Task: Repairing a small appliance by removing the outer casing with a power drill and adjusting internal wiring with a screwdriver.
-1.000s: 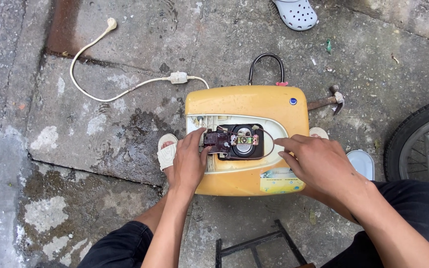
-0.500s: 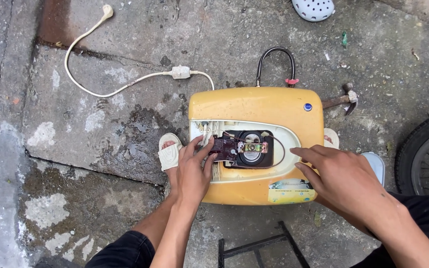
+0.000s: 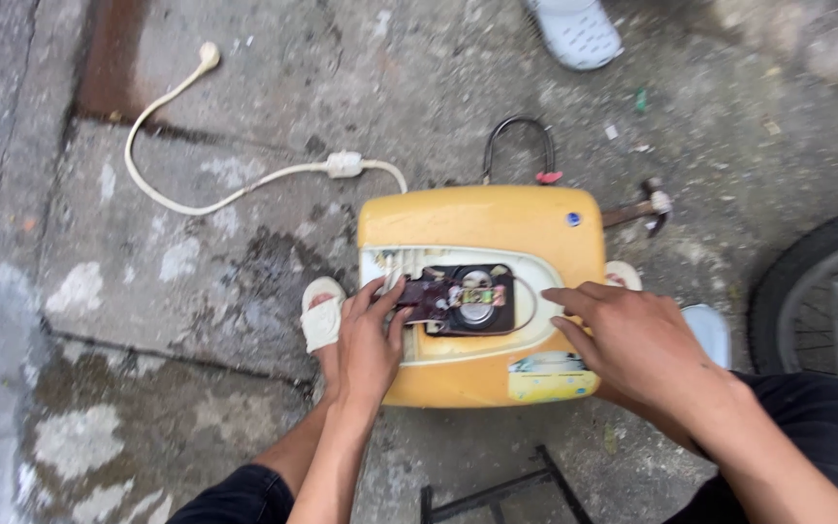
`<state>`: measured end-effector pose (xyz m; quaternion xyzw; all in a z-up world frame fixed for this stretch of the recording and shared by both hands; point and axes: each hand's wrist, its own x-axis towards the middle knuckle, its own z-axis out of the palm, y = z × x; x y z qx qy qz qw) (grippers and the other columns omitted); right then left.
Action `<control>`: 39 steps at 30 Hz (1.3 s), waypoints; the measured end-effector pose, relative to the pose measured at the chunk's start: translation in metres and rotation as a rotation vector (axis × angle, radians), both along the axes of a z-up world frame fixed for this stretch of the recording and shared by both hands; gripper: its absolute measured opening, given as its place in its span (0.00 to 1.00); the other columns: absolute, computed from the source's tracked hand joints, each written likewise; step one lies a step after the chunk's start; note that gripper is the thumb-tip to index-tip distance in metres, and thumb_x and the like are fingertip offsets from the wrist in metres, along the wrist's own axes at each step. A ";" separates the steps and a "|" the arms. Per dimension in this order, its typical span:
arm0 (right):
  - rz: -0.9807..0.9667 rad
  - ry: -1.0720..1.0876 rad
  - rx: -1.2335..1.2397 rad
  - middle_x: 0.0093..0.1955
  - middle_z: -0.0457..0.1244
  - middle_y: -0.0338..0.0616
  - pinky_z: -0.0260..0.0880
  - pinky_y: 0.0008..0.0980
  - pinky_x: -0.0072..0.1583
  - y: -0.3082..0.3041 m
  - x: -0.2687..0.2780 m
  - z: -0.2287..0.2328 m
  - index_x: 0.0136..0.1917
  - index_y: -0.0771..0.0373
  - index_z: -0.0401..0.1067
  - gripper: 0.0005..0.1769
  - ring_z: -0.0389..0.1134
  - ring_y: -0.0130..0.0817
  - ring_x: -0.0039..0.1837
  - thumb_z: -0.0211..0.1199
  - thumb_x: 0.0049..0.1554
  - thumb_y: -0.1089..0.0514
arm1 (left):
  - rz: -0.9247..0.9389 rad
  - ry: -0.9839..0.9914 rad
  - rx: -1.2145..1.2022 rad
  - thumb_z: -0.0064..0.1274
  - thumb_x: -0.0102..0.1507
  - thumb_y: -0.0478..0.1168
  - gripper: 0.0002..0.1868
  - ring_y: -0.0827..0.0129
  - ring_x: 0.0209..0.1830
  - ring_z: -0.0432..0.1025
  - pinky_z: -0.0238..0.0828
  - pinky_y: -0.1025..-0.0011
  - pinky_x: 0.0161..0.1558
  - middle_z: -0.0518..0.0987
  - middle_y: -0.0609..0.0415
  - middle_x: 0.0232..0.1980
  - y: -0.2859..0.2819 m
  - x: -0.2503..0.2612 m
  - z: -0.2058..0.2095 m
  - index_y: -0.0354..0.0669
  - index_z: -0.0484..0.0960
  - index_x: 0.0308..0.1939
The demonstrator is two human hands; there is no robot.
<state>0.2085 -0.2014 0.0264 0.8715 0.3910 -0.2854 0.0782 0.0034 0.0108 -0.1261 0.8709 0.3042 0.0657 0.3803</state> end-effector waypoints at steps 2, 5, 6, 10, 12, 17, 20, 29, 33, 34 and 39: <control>-0.009 -0.034 0.009 0.62 0.68 0.34 0.74 0.62 0.51 -0.004 0.002 0.002 0.69 0.34 0.68 0.23 0.70 0.50 0.60 0.52 0.60 0.40 | -0.031 0.017 0.018 0.53 0.67 0.41 0.22 0.45 0.60 0.67 0.71 0.52 0.52 0.76 0.49 0.66 -0.002 0.005 0.004 0.51 0.80 0.66; -0.042 -0.045 0.035 0.64 0.67 0.34 0.71 0.56 0.55 -0.014 0.004 0.007 0.69 0.35 0.69 0.23 0.69 0.50 0.62 0.48 0.62 0.39 | -0.050 0.205 0.154 0.50 0.66 0.44 0.24 0.49 0.63 0.67 0.70 0.50 0.52 0.75 0.53 0.68 -0.005 0.011 0.009 0.54 0.79 0.67; -0.069 -0.004 0.037 0.66 0.66 0.37 0.71 0.56 0.55 -0.015 0.004 0.011 0.70 0.36 0.68 0.24 0.69 0.51 0.62 0.48 0.63 0.41 | -0.073 0.272 0.218 0.49 0.65 0.44 0.25 0.46 0.61 0.70 0.70 0.46 0.51 0.75 0.51 0.67 -0.006 0.014 0.009 0.54 0.78 0.67; -0.095 0.009 0.128 0.64 0.68 0.42 0.70 0.55 0.54 -0.033 0.000 0.024 0.71 0.39 0.68 0.23 0.71 0.51 0.58 0.50 0.63 0.45 | -0.153 0.628 0.232 0.49 0.65 0.51 0.35 0.45 0.73 0.61 0.62 0.37 0.64 0.64 0.44 0.76 -0.005 0.028 0.025 0.58 0.59 0.77; -0.106 -0.020 0.178 0.65 0.67 0.40 0.70 0.56 0.55 -0.046 -0.002 0.025 0.70 0.41 0.68 0.23 0.70 0.51 0.60 0.51 0.63 0.45 | -0.142 0.640 0.270 0.49 0.66 0.54 0.39 0.46 0.75 0.59 0.61 0.38 0.65 0.60 0.47 0.78 -0.008 0.036 0.043 0.60 0.53 0.79; -0.185 0.046 0.313 0.56 0.72 0.35 0.68 0.54 0.56 -0.072 -0.015 0.046 0.69 0.45 0.70 0.21 0.70 0.46 0.59 0.52 0.64 0.46 | -0.129 0.522 0.327 0.49 0.65 0.59 0.40 0.48 0.75 0.61 0.63 0.38 0.67 0.59 0.52 0.80 -0.031 0.037 0.123 0.62 0.53 0.79; -0.183 0.025 0.410 0.54 0.72 0.32 0.68 0.50 0.53 -0.082 -0.016 0.049 0.67 0.46 0.73 0.20 0.72 0.42 0.55 0.53 0.63 0.46 | -0.151 0.336 0.226 0.46 0.67 0.57 0.35 0.55 0.70 0.67 0.73 0.48 0.60 0.63 0.59 0.78 -0.044 0.027 0.161 0.60 0.60 0.77; -0.217 -0.043 0.713 0.55 0.74 0.34 0.72 0.43 0.50 -0.104 -0.017 0.059 0.64 0.49 0.77 0.19 0.75 0.35 0.51 0.55 0.62 0.48 | -0.110 0.207 0.108 0.50 0.65 0.52 0.30 0.54 0.69 0.71 0.70 0.48 0.64 0.73 0.57 0.73 -0.046 0.005 0.130 0.57 0.69 0.73; -0.225 -0.050 0.760 0.54 0.74 0.34 0.71 0.43 0.49 -0.104 -0.022 0.056 0.62 0.50 0.78 0.18 0.74 0.36 0.51 0.56 0.62 0.48 | -0.058 0.116 0.118 0.48 0.67 0.53 0.29 0.61 0.60 0.76 0.76 0.52 0.55 0.77 0.55 0.67 -0.057 0.005 0.139 0.54 0.71 0.71; -0.219 -0.059 0.780 0.53 0.74 0.35 0.71 0.42 0.49 -0.104 -0.022 0.054 0.61 0.50 0.78 0.17 0.74 0.35 0.50 0.57 0.62 0.49 | -0.050 0.103 0.126 0.47 0.67 0.52 0.27 0.61 0.58 0.76 0.76 0.52 0.55 0.78 0.56 0.66 -0.060 0.005 0.140 0.54 0.72 0.70; -0.237 -0.047 0.748 0.53 0.73 0.35 0.70 0.43 0.48 -0.093 -0.025 0.062 0.62 0.48 0.78 0.18 0.74 0.36 0.51 0.55 0.62 0.48 | -0.052 0.128 0.143 0.46 0.67 0.49 0.26 0.57 0.63 0.74 0.75 0.50 0.55 0.76 0.58 0.69 -0.059 0.004 0.129 0.57 0.72 0.70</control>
